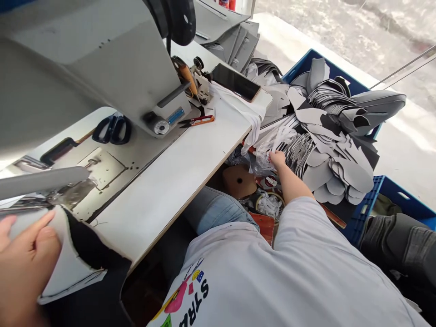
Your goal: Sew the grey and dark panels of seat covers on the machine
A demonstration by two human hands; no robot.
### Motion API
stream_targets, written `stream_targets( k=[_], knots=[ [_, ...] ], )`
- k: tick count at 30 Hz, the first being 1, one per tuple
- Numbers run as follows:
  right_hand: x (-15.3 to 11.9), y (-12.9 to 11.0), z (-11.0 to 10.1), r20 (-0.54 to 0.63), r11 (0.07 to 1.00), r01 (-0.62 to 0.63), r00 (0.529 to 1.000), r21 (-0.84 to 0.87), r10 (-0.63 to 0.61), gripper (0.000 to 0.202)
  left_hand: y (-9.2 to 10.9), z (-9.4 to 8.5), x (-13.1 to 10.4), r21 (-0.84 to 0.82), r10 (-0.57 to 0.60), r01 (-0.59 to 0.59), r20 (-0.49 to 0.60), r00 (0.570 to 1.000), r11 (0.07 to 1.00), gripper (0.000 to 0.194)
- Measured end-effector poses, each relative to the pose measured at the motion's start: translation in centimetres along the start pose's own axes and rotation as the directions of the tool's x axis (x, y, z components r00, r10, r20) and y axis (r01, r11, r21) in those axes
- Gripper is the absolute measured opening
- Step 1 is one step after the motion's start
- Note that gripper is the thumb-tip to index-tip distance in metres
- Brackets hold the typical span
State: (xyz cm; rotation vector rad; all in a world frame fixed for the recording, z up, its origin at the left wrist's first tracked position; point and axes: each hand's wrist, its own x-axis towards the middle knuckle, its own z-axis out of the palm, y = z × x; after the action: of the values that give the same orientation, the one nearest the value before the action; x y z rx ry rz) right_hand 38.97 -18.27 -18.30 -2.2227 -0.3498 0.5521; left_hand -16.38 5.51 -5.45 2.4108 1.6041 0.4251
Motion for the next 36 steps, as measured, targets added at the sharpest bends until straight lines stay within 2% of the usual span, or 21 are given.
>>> stream_targets(
  k=[2, 5, 8, 10, 11, 12, 13, 14, 15, 16, 17, 18, 20, 23, 27, 28, 29, 30, 32, 34, 36],
  knots=[
    [-1.4, -0.3, -0.4, -0.008, 0.997, 0.016, 1.000, 0.077, -0.016, 0.036, 1.1, -0.2, -0.1, -0.003, -0.022, 0.021, -0.094, 0.995, 1.000, 0.055],
    [-5.3, -0.8, -0.1, -0.032, 0.984, 0.092, 0.996, 0.156, -0.088, 0.037, 1.2, -0.1, 0.0, 0.005, -0.031, 0.032, -0.120, 0.992, 0.999, 0.051],
    [-11.2, -2.0, 2.2, -0.024, 0.949, 0.239, 0.971, 0.203, -0.240, 0.055, 0.6, 0.4, 0.1, 0.082, -0.002, 0.012, -0.127, 0.992, 0.997, 0.050],
    [-15.1, -3.7, 4.3, 0.060, 0.897, 0.377, 0.914, 0.230, -0.400, 0.054, 0.3, 0.4, -0.1, 0.153, 0.029, -0.009, -0.125, 0.992, 0.988, 0.050],
    [-16.6, -5.0, 5.3, 0.151, 0.842, 0.480, 0.839, 0.246, -0.523, 0.049, 0.1, 0.4, -0.2, 0.180, 0.047, -0.025, -0.121, 0.992, 0.983, 0.048],
    [-17.8, -6.6, 6.4, 0.249, 0.756, 0.597, 0.715, 0.269, -0.653, 0.044, 0.1, 0.3, -0.4, 0.195, 0.061, -0.039, -0.105, 0.993, 0.980, 0.046],
    [-18.6, -8.5, 7.7, 0.330, 0.627, 0.725, 0.540, 0.284, -0.774, 0.039, 0.0, 0.3, -0.6, 0.192, 0.078, -0.058, -0.102, 0.992, 0.980, 0.044],
    [-19.1, -10.8, 9.2, 0.392, 0.440, 0.853, 0.317, 0.281, -0.864, 0.033, 0.0, 0.2, -0.7, 0.174, 0.111, -0.098, -0.067, 0.992, 0.980, 0.044],
    [-19.4, -13.3, 10.9, 0.429, 0.228, 0.939, 0.100, 0.258, -0.898, 0.031, -0.1, 0.2, -0.8, 0.137, 0.150, -0.145, -0.027, 0.988, 0.980, 0.045],
    [-19.8, -15.8, 12.9, 0.459, 0.039, 0.976, -0.064, 0.213, -0.886, 0.031, -0.3, 0.3, -0.9, 0.096, 0.190, -0.190, 0.009, 0.982, 0.977, 0.047],
    [-20.3, -18.3, 14.9, 0.496, -0.101, 0.981, -0.173, 0.169, -0.851, 0.032, -0.4, 0.3, -0.9, 0.056, 0.220, -0.222, 0.037, 0.975, 0.973, 0.050],
    [-20.9, -20.6, 17.0, 0.532, -0.182, 0.973, -0.230, 0.141, -0.815, 0.033, -0.5, 0.4, -1.0, 0.019, 0.235, -0.236, 0.050, 0.971, 0.972, 0.052],
    [-22.3, -24.1, 20.7, 0.601, -0.247, 0.959, -0.279, 0.137, -0.749, 0.033, -0.7, 0.5, -1.1, -0.050, 0.228, -0.226, 0.046, 0.972, 0.973, 0.057],
    [-23.6, -26.2, 24.2, 0.658, -0.210, 0.964, -0.264, 0.161, -0.705, 0.035, -0.7, 0.5, -1.4, -0.182, 0.186, -0.183, -0.002, 0.983, 0.966, 0.054],
    [-23.3, -25.6, 25.2, 0.643, -0.096, 0.985, -0.166, 0.142, -0.748, 0.036, -0.8, 0.4, -1.6, -0.414, 0.088, -0.105, -0.060, 0.994, 0.904, 0.048],
    [-23.1, -25.3, 25.1, 0.610, -0.091, 0.985, -0.161, 0.144, -0.776, 0.033, -0.8, 0.4, -1.6, -0.460, 0.019, -0.058, -0.089, 0.996, 0.886, 0.048],
    [-23.1, -25.0, 24.8, 0.568, -0.109, 0.981, -0.183, 0.162, -0.803, 0.033, -0.9, 0.3, -1.7, -0.478, -0.051, -0.015, -0.124, 0.991, 0.878, 0.046],
    [-23.1, -24.6, 24.5, 0.524, -0.152, 0.967, -0.238, 0.202, -0.818, 0.034, -0.9, 0.2, -1.7, -0.463, -0.103, 0.018, -0.159, 0.982, 0.886, 0.043],
    [-23.6, -24.0, 23.8, 0.453, -0.283, 0.897, -0.420, 0.339, -0.787, 0.037, -0.7, -0.2, -1.7, -0.339, -0.108, 0.045, -0.170, 0.979, 0.940, 0.034],
    [-24.5, -23.4, 23.3, 0.399, -0.393, 0.795, -0.583, 0.463, -0.708, 0.037, -0.2, -0.6, -1.7, -0.162, -0.048, 0.034, -0.084, 0.995, 0.986, 0.033],
    [-25.4, -22.9, 23.2, 0.382, -0.442, 0.743, -0.650, 0.503, -0.657, 0.036, 0.4, -0.9, -1.5, -0.043, -0.044, 0.044, 0.020, 0.999, 0.998, 0.034]
  ],
)
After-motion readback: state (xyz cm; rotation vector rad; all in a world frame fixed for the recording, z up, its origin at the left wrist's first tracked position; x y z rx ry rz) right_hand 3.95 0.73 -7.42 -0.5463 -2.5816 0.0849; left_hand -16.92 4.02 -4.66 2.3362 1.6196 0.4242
